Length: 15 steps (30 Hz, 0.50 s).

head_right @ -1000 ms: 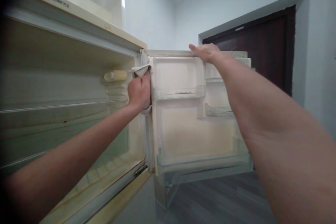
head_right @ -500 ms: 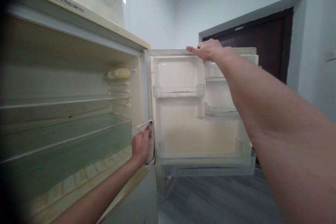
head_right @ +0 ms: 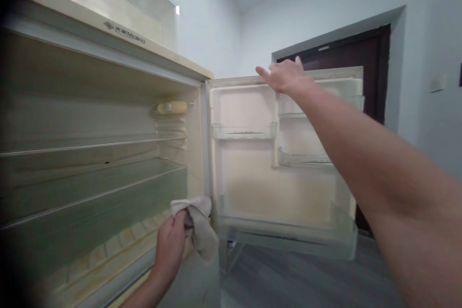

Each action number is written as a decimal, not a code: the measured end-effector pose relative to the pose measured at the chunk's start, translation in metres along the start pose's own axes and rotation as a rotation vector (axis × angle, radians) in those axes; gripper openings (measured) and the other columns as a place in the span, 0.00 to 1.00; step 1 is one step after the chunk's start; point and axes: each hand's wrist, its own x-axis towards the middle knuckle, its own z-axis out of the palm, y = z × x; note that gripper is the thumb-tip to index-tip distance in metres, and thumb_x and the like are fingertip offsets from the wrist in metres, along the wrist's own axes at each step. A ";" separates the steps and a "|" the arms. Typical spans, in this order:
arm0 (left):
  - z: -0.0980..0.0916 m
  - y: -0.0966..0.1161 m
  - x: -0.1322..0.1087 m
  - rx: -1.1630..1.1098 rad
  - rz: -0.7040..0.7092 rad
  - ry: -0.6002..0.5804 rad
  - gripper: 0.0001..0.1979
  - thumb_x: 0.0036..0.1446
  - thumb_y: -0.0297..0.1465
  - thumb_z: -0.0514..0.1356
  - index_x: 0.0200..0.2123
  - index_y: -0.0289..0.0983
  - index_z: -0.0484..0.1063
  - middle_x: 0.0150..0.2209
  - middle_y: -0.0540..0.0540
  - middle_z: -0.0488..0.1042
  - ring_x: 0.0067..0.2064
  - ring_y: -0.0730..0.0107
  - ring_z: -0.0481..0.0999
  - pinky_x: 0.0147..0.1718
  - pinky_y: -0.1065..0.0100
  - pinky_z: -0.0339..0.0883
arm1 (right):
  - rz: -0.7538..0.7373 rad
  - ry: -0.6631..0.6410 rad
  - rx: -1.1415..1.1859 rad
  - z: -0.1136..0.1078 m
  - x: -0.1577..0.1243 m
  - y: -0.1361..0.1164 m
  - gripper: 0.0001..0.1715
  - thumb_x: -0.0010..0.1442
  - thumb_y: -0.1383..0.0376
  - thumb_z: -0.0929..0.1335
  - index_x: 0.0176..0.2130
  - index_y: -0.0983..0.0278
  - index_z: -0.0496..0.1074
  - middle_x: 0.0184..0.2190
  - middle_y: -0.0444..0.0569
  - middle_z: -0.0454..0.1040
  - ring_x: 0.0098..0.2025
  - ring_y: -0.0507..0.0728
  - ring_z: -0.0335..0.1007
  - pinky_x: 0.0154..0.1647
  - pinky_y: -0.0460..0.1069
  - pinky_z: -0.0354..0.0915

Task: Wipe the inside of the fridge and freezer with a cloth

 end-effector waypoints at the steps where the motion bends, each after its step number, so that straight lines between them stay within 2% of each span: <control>1: -0.003 0.023 0.000 -0.070 -0.004 0.002 0.25 0.55 0.53 0.52 0.23 0.39 0.72 0.25 0.43 0.76 0.33 0.54 0.77 0.33 0.59 0.70 | -0.056 0.084 0.046 -0.004 -0.020 -0.015 0.33 0.74 0.46 0.60 0.58 0.67 0.73 0.59 0.65 0.73 0.67 0.71 0.63 0.70 0.69 0.51; 2: -0.004 0.048 -0.001 -0.197 -0.001 -0.016 0.25 0.56 0.52 0.52 0.29 0.37 0.76 0.31 0.44 0.80 0.37 0.56 0.79 0.36 0.60 0.74 | -0.130 0.152 0.104 -0.006 -0.046 -0.033 0.31 0.74 0.48 0.61 0.61 0.66 0.72 0.61 0.63 0.72 0.68 0.70 0.61 0.71 0.67 0.51; 3: -0.003 0.074 -0.003 -0.490 -0.038 -0.027 0.22 0.54 0.49 0.57 0.35 0.36 0.78 0.37 0.43 0.82 0.42 0.56 0.81 0.42 0.59 0.76 | -0.223 0.175 0.188 -0.007 -0.077 -0.051 0.30 0.73 0.49 0.62 0.62 0.63 0.71 0.62 0.60 0.71 0.68 0.67 0.62 0.71 0.64 0.54; 4: -0.002 0.098 -0.004 -0.720 -0.039 -0.076 0.19 0.52 0.45 0.61 0.39 0.36 0.79 0.41 0.43 0.83 0.45 0.57 0.81 0.46 0.57 0.77 | -0.327 0.104 0.285 -0.007 -0.110 -0.069 0.30 0.71 0.48 0.63 0.65 0.57 0.69 0.64 0.55 0.70 0.69 0.66 0.62 0.70 0.63 0.58; 6: 0.003 0.139 -0.005 -0.946 0.014 -0.203 0.16 0.51 0.40 0.64 0.40 0.37 0.79 0.44 0.43 0.83 0.49 0.57 0.81 0.49 0.57 0.78 | -0.502 -0.123 0.438 0.000 -0.174 -0.097 0.39 0.63 0.45 0.71 0.69 0.48 0.64 0.69 0.48 0.64 0.70 0.67 0.60 0.68 0.63 0.65; 7: 0.005 0.152 -0.004 -1.015 0.035 -0.225 0.14 0.51 0.39 0.65 0.39 0.38 0.80 0.44 0.43 0.83 0.51 0.57 0.81 0.49 0.58 0.78 | -0.528 -0.198 0.493 0.005 -0.200 -0.104 0.46 0.59 0.47 0.73 0.71 0.47 0.60 0.71 0.47 0.61 0.70 0.67 0.61 0.65 0.63 0.69; 8: 0.008 0.159 -0.004 -1.045 0.057 -0.261 0.13 0.51 0.39 0.65 0.38 0.38 0.80 0.44 0.43 0.83 0.52 0.56 0.80 0.49 0.58 0.78 | -0.518 -0.249 0.533 0.012 -0.218 -0.108 0.49 0.59 0.52 0.73 0.73 0.48 0.56 0.72 0.48 0.58 0.69 0.66 0.63 0.62 0.62 0.72; 9: 0.012 0.160 -0.003 -1.053 0.079 -0.294 0.13 0.52 0.39 0.65 0.38 0.38 0.80 0.45 0.43 0.83 0.53 0.55 0.80 0.50 0.57 0.78 | -0.503 -0.266 0.556 0.017 -0.228 -0.107 0.45 0.62 0.58 0.70 0.74 0.51 0.56 0.72 0.49 0.59 0.68 0.65 0.65 0.62 0.60 0.73; 11: 0.021 0.146 -0.003 -0.963 0.152 -0.306 0.15 0.56 0.42 0.65 0.41 0.38 0.80 0.48 0.41 0.82 0.54 0.53 0.80 0.53 0.55 0.77 | -0.471 -0.236 0.529 0.022 -0.222 -0.097 0.37 0.63 0.68 0.64 0.69 0.52 0.65 0.67 0.49 0.67 0.64 0.62 0.70 0.61 0.59 0.73; 12: 0.027 0.132 -0.005 -0.868 0.221 -0.282 0.17 0.59 0.44 0.63 0.44 0.38 0.80 0.50 0.40 0.81 0.55 0.53 0.79 0.56 0.53 0.75 | -0.458 -0.192 0.481 0.018 -0.208 -0.091 0.34 0.62 0.71 0.62 0.64 0.51 0.72 0.63 0.48 0.72 0.61 0.62 0.73 0.61 0.58 0.73; 13: 0.034 0.115 -0.008 -0.707 0.308 -0.199 0.20 0.63 0.45 0.60 0.48 0.38 0.79 0.51 0.40 0.81 0.54 0.53 0.80 0.57 0.52 0.74 | -0.446 -0.135 0.410 0.011 -0.189 -0.085 0.31 0.62 0.72 0.61 0.57 0.51 0.77 0.58 0.47 0.76 0.59 0.62 0.74 0.61 0.58 0.73; 15: 0.049 0.078 -0.020 -0.282 0.588 -0.164 0.25 0.66 0.45 0.57 0.59 0.37 0.74 0.58 0.36 0.77 0.58 0.50 0.77 0.59 0.47 0.72 | -0.394 0.011 0.223 -0.013 -0.142 -0.077 0.28 0.62 0.72 0.61 0.52 0.51 0.79 0.52 0.47 0.78 0.56 0.64 0.75 0.57 0.59 0.74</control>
